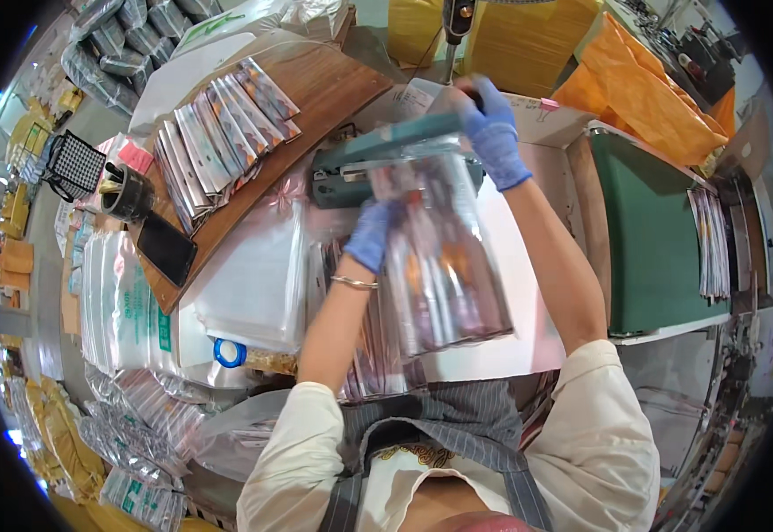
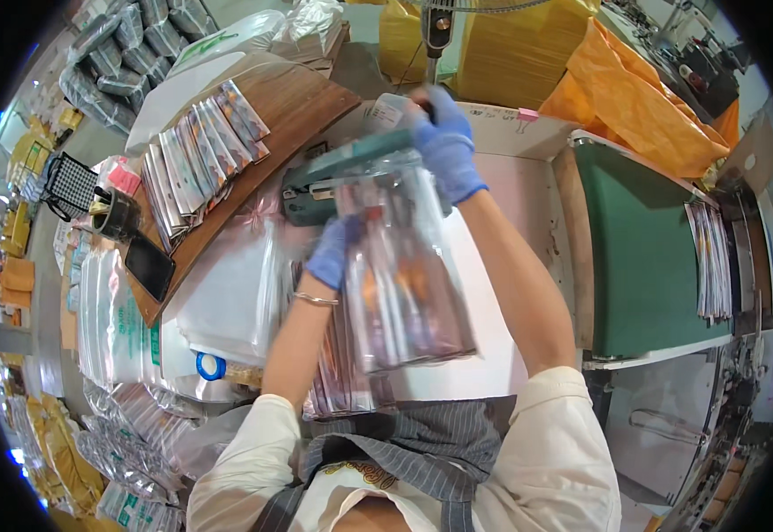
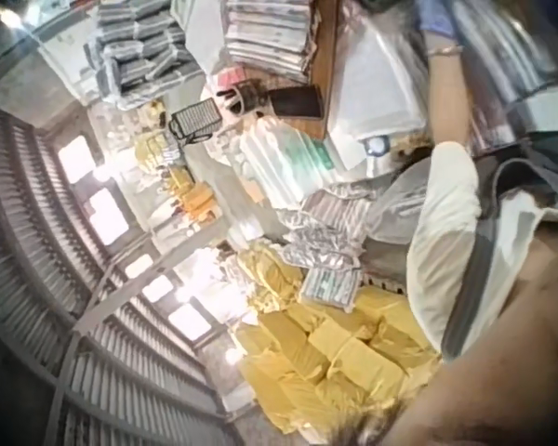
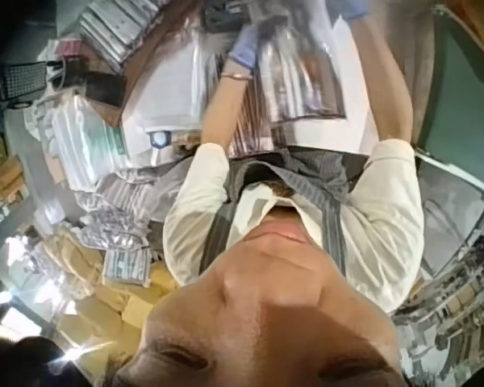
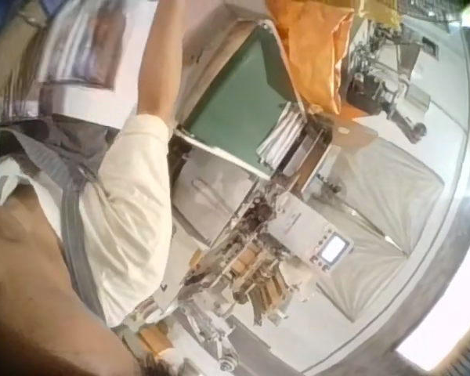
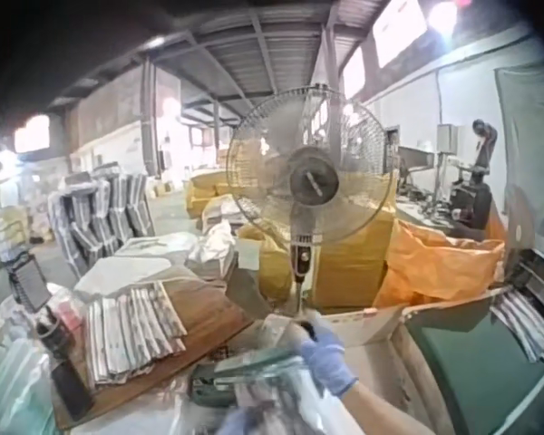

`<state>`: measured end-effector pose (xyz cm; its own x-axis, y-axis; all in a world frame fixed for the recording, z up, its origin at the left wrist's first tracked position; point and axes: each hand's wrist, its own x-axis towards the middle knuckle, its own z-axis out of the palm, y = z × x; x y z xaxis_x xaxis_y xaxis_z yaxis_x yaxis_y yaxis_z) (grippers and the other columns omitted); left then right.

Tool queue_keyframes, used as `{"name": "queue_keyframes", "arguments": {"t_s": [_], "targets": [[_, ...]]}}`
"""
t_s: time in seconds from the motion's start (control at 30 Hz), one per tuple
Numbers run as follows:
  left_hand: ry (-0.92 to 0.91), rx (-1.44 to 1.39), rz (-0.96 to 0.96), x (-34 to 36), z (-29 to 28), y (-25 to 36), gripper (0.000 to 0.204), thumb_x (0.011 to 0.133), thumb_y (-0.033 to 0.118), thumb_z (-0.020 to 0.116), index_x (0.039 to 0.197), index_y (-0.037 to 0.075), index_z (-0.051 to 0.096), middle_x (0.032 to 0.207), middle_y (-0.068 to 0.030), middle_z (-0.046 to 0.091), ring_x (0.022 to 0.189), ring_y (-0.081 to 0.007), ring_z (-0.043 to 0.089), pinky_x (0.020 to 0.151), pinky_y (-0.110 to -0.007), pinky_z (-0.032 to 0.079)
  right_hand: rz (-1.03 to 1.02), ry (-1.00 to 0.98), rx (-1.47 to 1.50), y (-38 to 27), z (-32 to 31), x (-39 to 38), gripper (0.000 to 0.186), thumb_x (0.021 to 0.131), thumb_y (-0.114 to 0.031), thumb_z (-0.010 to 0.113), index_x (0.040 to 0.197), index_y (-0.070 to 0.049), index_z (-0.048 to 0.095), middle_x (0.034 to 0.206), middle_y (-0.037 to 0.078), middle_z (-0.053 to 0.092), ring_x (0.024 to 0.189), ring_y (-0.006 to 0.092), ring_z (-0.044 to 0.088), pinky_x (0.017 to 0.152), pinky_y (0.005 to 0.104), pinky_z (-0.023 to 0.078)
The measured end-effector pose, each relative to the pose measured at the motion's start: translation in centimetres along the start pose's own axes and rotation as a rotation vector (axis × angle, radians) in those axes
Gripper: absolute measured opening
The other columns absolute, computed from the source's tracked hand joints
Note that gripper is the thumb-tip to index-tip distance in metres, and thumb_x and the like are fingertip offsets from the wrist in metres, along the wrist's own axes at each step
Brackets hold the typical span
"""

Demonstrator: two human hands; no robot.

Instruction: Placing stacks of paper items into plastic bags and sealing them at a warehouse workstation.

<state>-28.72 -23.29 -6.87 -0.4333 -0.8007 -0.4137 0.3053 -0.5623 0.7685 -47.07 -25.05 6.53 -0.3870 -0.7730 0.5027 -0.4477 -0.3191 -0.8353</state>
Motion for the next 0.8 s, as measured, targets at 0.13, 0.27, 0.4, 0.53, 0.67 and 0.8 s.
{"name": "queue_keyframes", "arguments": {"t_s": [0.13,0.27,0.4,0.53,0.67,0.8], "targets": [[-0.015,0.261,0.030,-0.1,-4.0,1.9,0.029,0.076,0.023,0.067,0.095,0.001,0.065,0.086,-0.0024,0.065,0.079,-0.0100,0.059,0.075,-0.023,0.046,0.320,0.095,0.272,9.4,-1.1,-3.7,0.016,0.082,-0.014,0.059,0.089,-0.001,0.064,0.073,0.003,0.060,0.065,0.0097,0.054,0.059,0.0227,0.044],[0.034,0.409,0.143,-1.7,-4.1,2.3,0.034,0.065,0.019,0.077,0.091,0.001,0.065,0.085,-0.0021,0.062,0.076,-0.0106,0.056,0.074,-0.023,0.044,0.362,0.174,0.441,10.4,-0.3,-4.5,0.015,0.084,-0.013,0.059,0.094,-0.003,0.065,0.078,0.001,0.060,0.065,0.0081,0.055,0.061,0.0206,0.045],[0.071,0.378,0.379,-1.4,-4.7,0.4,0.052,0.059,0.019,0.082,0.102,0.001,0.058,0.095,-0.0049,0.060,0.082,-0.0118,0.055,0.077,-0.026,0.044,0.342,0.185,0.468,11.3,-0.1,-5.0,0.015,0.084,-0.014,0.059,0.094,-0.004,0.065,0.078,0.002,0.061,0.065,0.0081,0.055,0.061,0.0208,0.045],[0.011,0.465,0.343,-2.6,-4.1,0.5,0.049,0.063,0.019,0.078,0.104,0.002,0.057,0.094,-0.0023,0.058,0.083,-0.0110,0.054,0.078,-0.026,0.044,0.344,0.203,0.489,11.4,-1.2,-5.3,0.016,0.084,-0.013,0.059,0.097,-0.004,0.063,0.078,0.002,0.061,0.065,0.0083,0.055,0.062,0.0207,0.045],[-0.025,0.416,0.235,-5.1,-5.5,3.7,0.043,0.068,0.017,0.073,0.105,0.001,0.057,0.093,-0.0035,0.060,0.084,-0.0105,0.056,0.078,-0.026,0.045,0.239,0.262,0.072,7.9,0.7,-9.6,0.041,0.082,-0.019,0.063,0.116,-0.001,0.049,0.096,0.008,0.057,0.083,0.0144,0.054,0.073,0.0259,0.046],[0.040,0.462,0.451,-10.5,-9.4,1.1,0.071,0.064,0.021,0.077,0.122,-0.003,0.042,0.109,-0.0106,0.054,0.100,-0.0186,0.052,0.087,-0.029,0.042,0.631,-0.175,0.199,4.9,6.0,-25.4,0.083,0.074,-0.018,0.070,0.135,0.001,0.018,0.117,0.015,0.045,0.101,0.0226,0.049,0.086,0.0296,0.042]]}}
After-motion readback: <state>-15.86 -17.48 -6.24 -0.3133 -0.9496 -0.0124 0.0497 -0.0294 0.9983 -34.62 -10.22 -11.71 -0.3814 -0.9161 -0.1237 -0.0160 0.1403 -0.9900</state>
